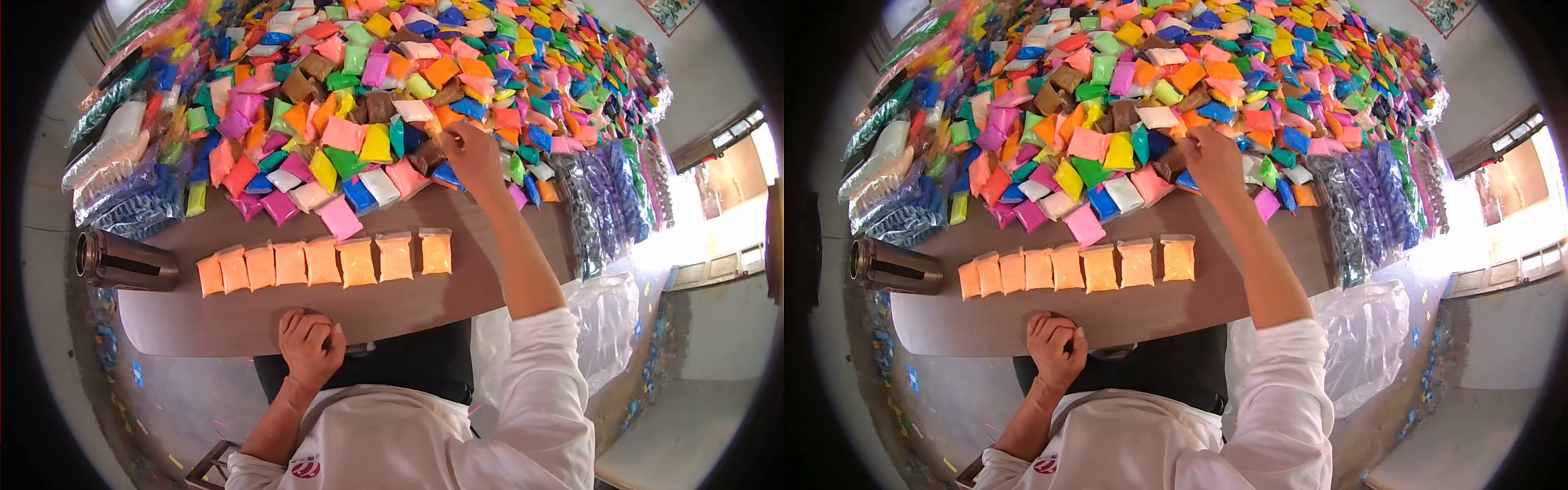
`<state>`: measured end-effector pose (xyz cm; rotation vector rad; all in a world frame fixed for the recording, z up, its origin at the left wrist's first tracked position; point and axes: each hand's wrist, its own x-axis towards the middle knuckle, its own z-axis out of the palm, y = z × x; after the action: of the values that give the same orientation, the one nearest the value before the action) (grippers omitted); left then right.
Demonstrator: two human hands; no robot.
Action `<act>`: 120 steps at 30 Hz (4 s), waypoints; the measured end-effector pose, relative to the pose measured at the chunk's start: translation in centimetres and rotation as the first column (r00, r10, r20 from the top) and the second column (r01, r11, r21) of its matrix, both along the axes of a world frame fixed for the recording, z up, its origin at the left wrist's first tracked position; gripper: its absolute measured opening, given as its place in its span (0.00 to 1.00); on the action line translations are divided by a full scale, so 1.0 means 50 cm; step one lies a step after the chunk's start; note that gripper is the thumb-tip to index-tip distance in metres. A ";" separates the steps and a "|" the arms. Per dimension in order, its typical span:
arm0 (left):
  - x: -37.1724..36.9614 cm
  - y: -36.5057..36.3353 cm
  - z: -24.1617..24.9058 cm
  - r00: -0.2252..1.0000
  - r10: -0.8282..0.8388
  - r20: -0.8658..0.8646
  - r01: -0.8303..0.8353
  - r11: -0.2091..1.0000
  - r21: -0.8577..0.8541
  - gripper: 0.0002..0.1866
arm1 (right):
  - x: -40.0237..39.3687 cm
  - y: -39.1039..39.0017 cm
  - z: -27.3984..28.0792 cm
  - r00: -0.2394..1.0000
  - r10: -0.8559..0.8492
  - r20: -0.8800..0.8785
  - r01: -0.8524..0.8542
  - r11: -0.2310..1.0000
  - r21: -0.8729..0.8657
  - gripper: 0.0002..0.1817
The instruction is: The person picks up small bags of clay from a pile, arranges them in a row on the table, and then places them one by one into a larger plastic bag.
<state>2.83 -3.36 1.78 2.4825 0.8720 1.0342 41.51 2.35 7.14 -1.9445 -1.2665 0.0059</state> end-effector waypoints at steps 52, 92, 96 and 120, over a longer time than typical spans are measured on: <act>-0.001 -0.001 -0.016 1.000 0.008 0.001 -0.008 0.999 0.038 0.09 | -0.153 -0.367 -0.103 0.969 0.021 -0.248 -0.016 1.000 0.020 0.20; 0.003 -0.007 -0.003 0.999 0.031 -0.014 -0.031 0.999 0.012 0.09 | 0.181 0.051 -0.063 0.831 -0.347 0.435 0.446 0.883 -0.149 0.14; 0.000 -0.007 -0.003 1.000 0.023 -0.013 -0.023 1.000 0.008 0.08 | 0.151 0.023 -0.021 0.910 -0.322 0.261 0.382 0.896 -0.228 0.17; -0.016 0.008 0.021 0.995 -0.093 0.039 0.098 0.982 -0.160 0.10 | -0.362 -0.262 -0.024 0.559 0.375 -0.739 -0.605 0.794 -0.055 0.17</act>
<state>2.00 -2.97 2.82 2.3419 0.7856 0.9296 23.39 -10.74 5.93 -1.4745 -1.2594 1.2041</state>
